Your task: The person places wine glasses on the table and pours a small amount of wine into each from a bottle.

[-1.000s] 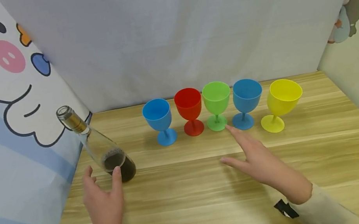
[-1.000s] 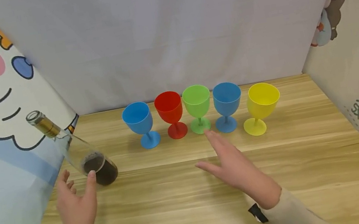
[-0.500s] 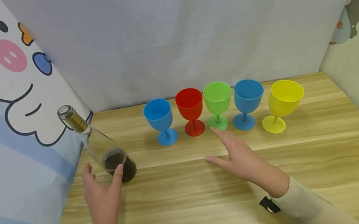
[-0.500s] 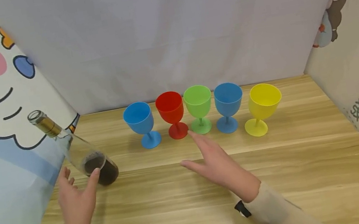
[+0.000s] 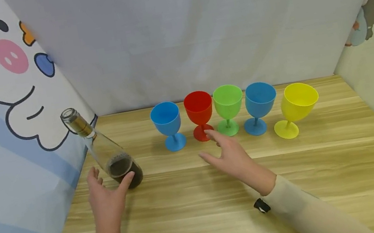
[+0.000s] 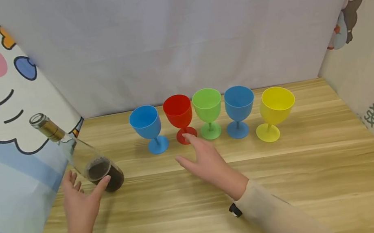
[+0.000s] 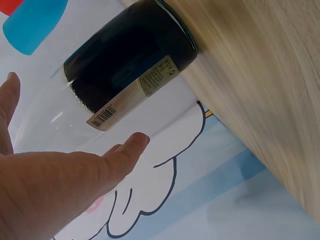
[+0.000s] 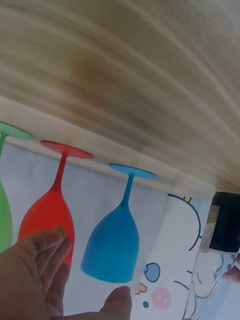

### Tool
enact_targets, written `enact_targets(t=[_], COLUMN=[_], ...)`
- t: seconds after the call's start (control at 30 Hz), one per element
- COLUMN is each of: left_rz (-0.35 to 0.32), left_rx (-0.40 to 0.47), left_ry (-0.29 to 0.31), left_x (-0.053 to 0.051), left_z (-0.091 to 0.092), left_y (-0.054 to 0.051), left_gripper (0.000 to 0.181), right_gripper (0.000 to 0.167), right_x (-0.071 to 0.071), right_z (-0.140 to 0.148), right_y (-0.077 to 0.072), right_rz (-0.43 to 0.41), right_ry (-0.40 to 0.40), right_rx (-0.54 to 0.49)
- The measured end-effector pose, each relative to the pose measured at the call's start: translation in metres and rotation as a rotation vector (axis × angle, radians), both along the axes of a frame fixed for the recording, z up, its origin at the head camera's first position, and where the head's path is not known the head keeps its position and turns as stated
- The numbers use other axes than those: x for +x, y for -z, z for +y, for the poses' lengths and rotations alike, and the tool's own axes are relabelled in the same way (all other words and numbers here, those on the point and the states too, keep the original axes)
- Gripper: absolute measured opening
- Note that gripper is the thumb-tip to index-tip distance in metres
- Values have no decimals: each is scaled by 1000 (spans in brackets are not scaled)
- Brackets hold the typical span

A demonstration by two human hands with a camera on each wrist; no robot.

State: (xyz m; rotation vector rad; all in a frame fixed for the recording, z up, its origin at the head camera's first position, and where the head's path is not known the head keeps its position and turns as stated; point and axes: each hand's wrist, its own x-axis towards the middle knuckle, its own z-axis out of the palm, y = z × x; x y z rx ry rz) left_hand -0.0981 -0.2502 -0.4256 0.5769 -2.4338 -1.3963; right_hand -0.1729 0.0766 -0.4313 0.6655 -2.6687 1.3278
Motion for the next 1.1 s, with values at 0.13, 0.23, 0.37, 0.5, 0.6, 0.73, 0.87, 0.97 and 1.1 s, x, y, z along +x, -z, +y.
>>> enact_targets(t=[0.13, 0.23, 0.37, 0.5, 0.6, 0.73, 0.87, 0.97, 1.1], left_rz=[-5, -3, -1, 6, 12, 16, 21, 19, 13], left_rx=[16, 39, 65, 77, 74, 69, 73, 84, 91], left_ry=[10, 20, 31, 47, 53, 47, 44, 50, 53], left_x=[-2, -4, -6, -9, -13, -15, -14, -15, -16], left_z=[-2, -4, -4, -4, -3, -4, -5, -6, -6], left_y=[1, 1, 0, -1, -2, -3, -4, -4, -3], left_gripper=[116, 117, 118, 118, 118, 117, 117, 116, 116], right_gripper=[64, 65, 67, 70, 72, 72, 73, 77, 84], right_x=[-8, -13, -20, -25, -29, -34, -40, -44, -49], right_z=[-12, -20, -28, -34, -39, -47, -58, -66, -74], right_y=[6, 10, 13, 13, 15, 20, 23, 25, 29], right_rz=[-48, -81, -97, -129, -151, -166, -174, -176, -182], right_ry=[-11, -7, -5, -1, -1, -12, -19, -19, 0], right_rx=[-55, -70, -70, -75, -99, -150, -194, -180, -136])
